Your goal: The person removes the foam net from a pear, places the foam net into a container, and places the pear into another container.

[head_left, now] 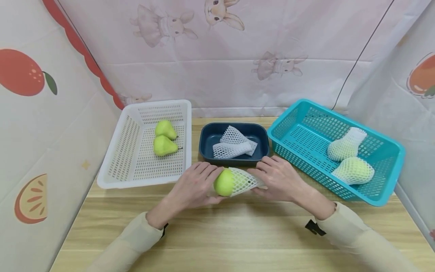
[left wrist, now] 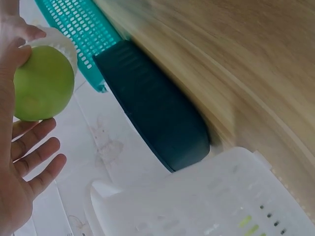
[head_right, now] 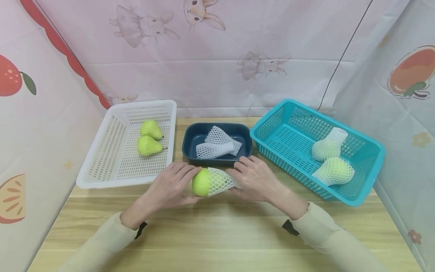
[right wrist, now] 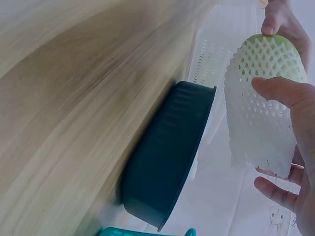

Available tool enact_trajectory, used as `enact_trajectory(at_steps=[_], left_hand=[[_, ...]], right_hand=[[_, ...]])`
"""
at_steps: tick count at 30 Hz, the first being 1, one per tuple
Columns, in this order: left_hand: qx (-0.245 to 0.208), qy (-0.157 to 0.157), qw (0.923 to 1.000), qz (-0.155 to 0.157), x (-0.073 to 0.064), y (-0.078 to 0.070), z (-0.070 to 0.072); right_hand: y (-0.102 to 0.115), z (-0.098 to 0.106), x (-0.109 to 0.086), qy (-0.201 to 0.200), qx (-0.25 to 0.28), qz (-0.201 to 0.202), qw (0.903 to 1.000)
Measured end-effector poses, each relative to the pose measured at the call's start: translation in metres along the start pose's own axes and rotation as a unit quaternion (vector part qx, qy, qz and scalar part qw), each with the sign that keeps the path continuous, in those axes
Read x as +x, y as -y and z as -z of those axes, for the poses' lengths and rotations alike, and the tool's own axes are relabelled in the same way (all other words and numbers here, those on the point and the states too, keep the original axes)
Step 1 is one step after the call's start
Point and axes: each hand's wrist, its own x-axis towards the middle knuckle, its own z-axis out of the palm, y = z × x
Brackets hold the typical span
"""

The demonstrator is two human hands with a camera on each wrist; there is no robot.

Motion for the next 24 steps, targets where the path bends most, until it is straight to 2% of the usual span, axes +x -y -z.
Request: enact_trajectory(at_steps=[10,24], left_hand=[[0.01,-0.001,0.9999,0.007,-0.01,0.007,0.003],[0.007,-0.013,0.9997,0.017,-0.022,0.012,0.007]], right_hand=[[-0.014,0.003,-0.005,-0.016,-0.006,0.007,0.9998],[-0.036,0.007,-0.002,-0.052,-0.02,-0.007,0.9984]])
